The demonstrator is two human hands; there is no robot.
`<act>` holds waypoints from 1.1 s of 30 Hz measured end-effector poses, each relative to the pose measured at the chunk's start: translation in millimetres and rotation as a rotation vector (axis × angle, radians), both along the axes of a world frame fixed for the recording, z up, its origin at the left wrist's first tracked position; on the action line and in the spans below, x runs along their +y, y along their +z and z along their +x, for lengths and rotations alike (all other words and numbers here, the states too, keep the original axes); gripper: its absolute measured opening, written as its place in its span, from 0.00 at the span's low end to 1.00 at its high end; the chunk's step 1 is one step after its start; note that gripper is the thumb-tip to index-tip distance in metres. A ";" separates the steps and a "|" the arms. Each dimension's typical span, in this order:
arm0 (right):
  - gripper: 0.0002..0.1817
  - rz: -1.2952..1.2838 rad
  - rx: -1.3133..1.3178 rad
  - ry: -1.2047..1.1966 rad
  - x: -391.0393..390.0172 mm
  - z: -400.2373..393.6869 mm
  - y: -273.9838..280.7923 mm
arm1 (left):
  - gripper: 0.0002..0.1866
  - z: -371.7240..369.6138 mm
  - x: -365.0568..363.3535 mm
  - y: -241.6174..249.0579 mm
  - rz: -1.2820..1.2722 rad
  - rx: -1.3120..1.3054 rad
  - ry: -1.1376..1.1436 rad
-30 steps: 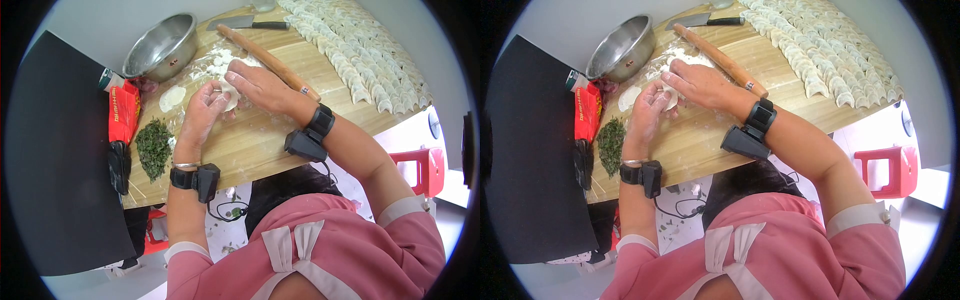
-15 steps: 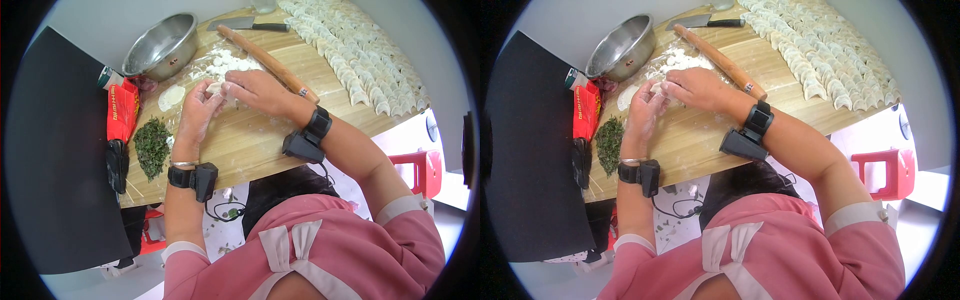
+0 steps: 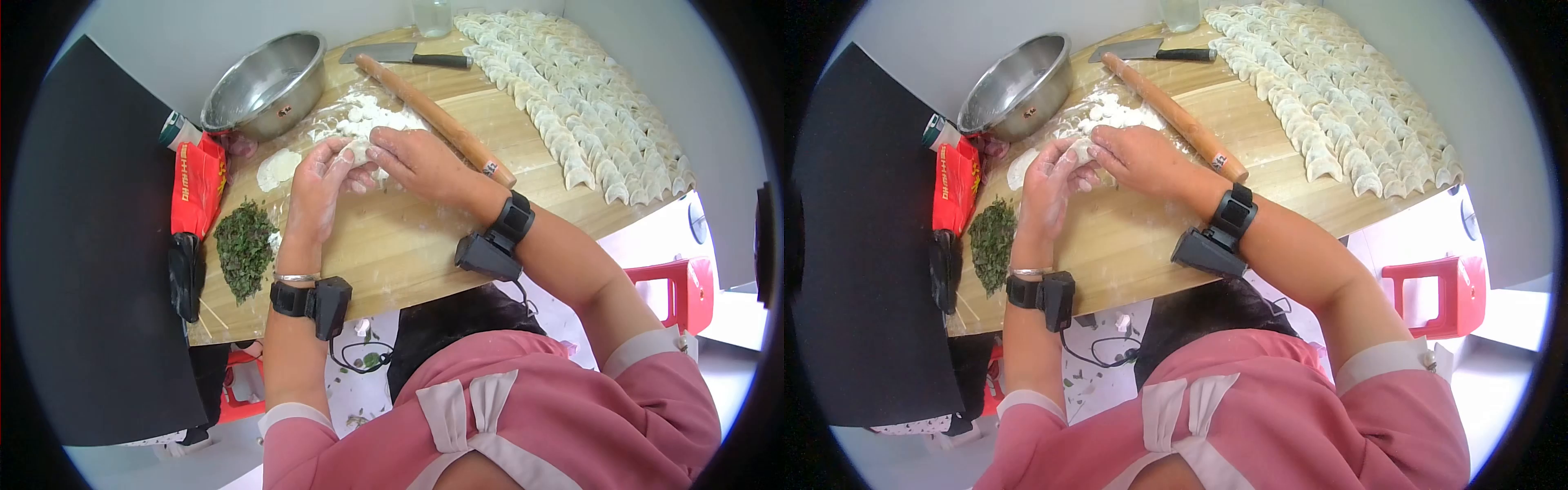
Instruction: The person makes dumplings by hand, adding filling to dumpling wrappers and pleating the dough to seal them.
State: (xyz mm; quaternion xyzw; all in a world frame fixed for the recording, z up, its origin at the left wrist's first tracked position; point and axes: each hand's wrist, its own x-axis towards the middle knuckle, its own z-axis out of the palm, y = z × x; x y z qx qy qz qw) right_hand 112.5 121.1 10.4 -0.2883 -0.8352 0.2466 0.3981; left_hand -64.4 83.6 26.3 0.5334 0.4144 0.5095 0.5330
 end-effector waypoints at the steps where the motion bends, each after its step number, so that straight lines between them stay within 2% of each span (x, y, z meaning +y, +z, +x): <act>1: 0.15 0.001 0.024 0.015 2.1 -0.4 -1.6 | 0.15 1.1 -0.9 1.1 -0.023 -0.017 -0.003; 2: 0.15 0.002 0.046 0.031 4.1 0.4 -3.2 | 0.15 3.5 -2.4 -0.6 -0.017 -0.024 -0.003; 4: 0.16 -0.041 0.044 0.046 2.5 2.9 2.3 | 0.16 9.4 -4.5 -5.5 0.194 0.146 0.057; 5: 0.16 -0.090 0.049 0.060 1.1 3.5 4.6 | 0.16 7.8 -3.9 -5.7 0.198 0.141 0.058; 7: 0.14 -0.101 0.081 0.085 1.8 2.3 2.4 | 0.19 1.2 -2.0 -5.0 0.231 0.413 0.070; 9: 0.12 -0.114 0.114 0.108 -2.6 1.9 5.9 | 0.19 -0.8 -2.3 -6.8 0.282 0.480 0.111; 10: 0.12 -0.124 0.079 0.041 -8.5 2.9 11.5 | 0.18 -0.8 -2.2 -8.0 0.328 0.551 0.149; 11: 0.13 -0.135 0.043 -0.026 -11.9 3.5 15.7 | 0.18 0.3 -0.9 -9.5 0.331 0.547 0.148; 13: 0.13 -0.076 0.008 -0.016 -12.3 4.6 17.2 | 0.19 4.5 0.9 -11.3 0.399 0.373 0.130; 16: 0.14 0.025 -0.040 -0.007 -12.7 6.0 17.3 | 0.21 6.6 -1.0 -11.0 0.333 0.302 0.064; 18: 0.13 0.065 -0.054 -0.022 -10.7 4.9 15.2 | 0.22 6.6 -6.0 -5.2 0.322 0.330 0.030; 20: 0.11 0.273 -0.017 -0.033 -8.9 7.0 11.0 | 0.25 5.6 -10.1 -2.9 0.295 0.361 0.004; 23: 0.10 0.325 -0.111 -0.121 -39.3 35.1 26.4 | 0.27 4.9 -5.2 -10.7 0.346 0.325 0.035; 29: 0.09 0.171 -0.221 -0.305 -88.1 140.9 7.9 | 0.24 8.3 -8.5 -2.3 0.355 0.287 -0.072; 31: 0.09 0.048 -0.354 -0.458 -93.5 184.0 5.9 | 0.21 8.3 -11.1 0.8 0.363 0.370 -0.088; 33: 0.10 -0.060 -0.532 -0.561 -98.7 216.3 13.6 | 0.19 5.6 -16.2 3.8 0.341 0.346 -0.029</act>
